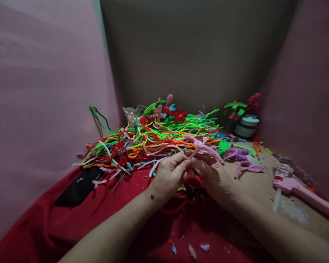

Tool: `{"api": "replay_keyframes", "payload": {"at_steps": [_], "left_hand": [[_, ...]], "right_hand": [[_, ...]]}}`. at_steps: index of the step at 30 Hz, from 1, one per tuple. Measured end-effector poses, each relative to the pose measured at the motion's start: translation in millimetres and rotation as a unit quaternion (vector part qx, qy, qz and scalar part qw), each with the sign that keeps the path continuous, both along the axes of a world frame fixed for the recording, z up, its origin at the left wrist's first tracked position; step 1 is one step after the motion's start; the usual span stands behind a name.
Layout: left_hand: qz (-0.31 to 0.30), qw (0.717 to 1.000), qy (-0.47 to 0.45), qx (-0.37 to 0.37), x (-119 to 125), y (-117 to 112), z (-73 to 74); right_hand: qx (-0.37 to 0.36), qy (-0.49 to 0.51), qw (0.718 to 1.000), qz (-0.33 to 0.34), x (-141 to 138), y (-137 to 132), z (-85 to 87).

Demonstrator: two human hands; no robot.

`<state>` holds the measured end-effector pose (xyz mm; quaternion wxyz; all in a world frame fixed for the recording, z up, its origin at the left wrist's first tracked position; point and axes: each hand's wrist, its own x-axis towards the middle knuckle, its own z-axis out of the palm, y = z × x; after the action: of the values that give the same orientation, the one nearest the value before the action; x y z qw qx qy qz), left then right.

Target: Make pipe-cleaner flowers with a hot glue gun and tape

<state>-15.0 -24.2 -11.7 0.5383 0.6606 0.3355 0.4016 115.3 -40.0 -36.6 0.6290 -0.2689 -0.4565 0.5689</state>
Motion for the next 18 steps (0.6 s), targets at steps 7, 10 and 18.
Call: {"api": "replay_keyframes", "payload": {"at_steps": [7,10,18], "left_hand": [[-0.113,0.974,-0.128,-0.150,-2.7,3.0,-1.3],[-0.152,0.956,-0.166,-0.186,-3.5,4.8,-2.8],[-0.159,0.965,-0.104,-0.183,-4.2,3.9,1.6]], "right_hand": [[-0.054,0.012,0.998,0.020,3.9,2.4,-4.4],[-0.048,0.001,0.999,0.018,5.8,2.3,-5.6],[-0.033,0.014,0.999,-0.004,5.1,1.5,-5.2]]}}
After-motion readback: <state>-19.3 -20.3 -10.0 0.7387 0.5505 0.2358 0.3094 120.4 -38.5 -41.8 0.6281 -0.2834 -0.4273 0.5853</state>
